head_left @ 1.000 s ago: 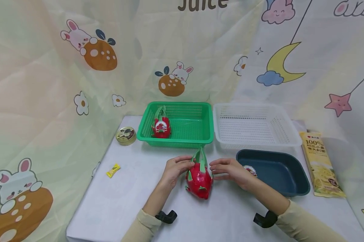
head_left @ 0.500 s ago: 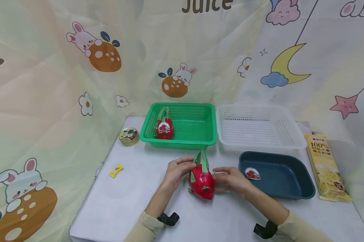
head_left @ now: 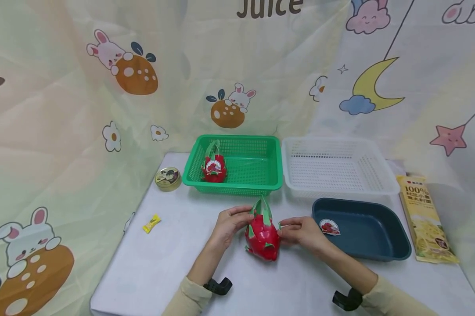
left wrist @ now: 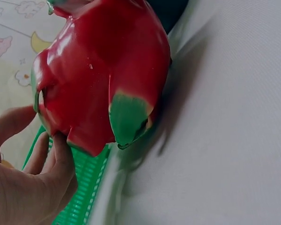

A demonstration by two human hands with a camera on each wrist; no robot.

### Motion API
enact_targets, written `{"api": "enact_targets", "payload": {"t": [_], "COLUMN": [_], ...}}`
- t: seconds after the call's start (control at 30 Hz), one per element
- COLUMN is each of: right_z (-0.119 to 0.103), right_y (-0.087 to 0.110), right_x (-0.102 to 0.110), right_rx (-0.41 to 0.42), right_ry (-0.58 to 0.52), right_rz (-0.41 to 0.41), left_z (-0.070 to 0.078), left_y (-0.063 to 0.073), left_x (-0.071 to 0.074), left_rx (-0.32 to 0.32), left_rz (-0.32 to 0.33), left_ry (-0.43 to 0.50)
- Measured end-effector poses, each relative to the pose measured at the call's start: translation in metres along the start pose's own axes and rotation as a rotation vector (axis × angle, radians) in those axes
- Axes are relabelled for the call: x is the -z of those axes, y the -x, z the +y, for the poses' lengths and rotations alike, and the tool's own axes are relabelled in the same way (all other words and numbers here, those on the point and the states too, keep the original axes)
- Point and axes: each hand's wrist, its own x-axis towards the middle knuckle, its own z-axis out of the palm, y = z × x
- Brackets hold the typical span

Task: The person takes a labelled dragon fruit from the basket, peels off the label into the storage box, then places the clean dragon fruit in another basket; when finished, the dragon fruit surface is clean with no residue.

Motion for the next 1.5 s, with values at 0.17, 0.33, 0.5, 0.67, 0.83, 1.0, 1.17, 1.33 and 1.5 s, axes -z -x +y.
{"api": "enact_targets", "payload": {"t": [0.17,0.33,0.5,0.67,0.83,1.0,1.17,1.33,1.5], "right_z": [-0.003,-0.002,0.000,0.001,0.005,0.005,-0.004,-0.015,-0.024], "right_y": [0.000,-0.001,-0.002,0.000,0.002,0.005,0.011,0.020,0.028], "right_x": [-0.003,-0.005,-0.006,-0.005,0.001,0.006,0.014,0.028,0.048], "right_rx": [-0.007,-0.032,-0.050,-0.072,-0.043,-0.029,-0.007,0.012,0.051], "right_ry": [0.010,-0.020,-0.042,-0.007,0.019,0.027,0.004,0.002,-0.009], "right_rz": [0.054,0.080,0.096,0.101,0.061,0.043,0.030,0.007,-0.014], "left_z": [-0.002,-0.004,-0.004,-0.001,0.003,0.004,0.007,0.009,0.009], "left_y": [0.000,0.002,0.004,0.005,0.002,-0.001,-0.006,-0.009,-0.012], "left_x": [0.001,0.004,0.007,0.009,0.009,0.009,0.006,0.002,-0.005], "left_rx": [0.005,0.008,0.018,0.020,0.019,0.021,0.021,0.042,0.036], "left_rz": [-0.013,-0.022,-0.031,-0.021,-0.026,-0.013,0.002,0.007,-0.014], "left_ry": [0.008,-0.003,-0.016,0.014,0.056,0.068,0.069,0.083,0.106]}}
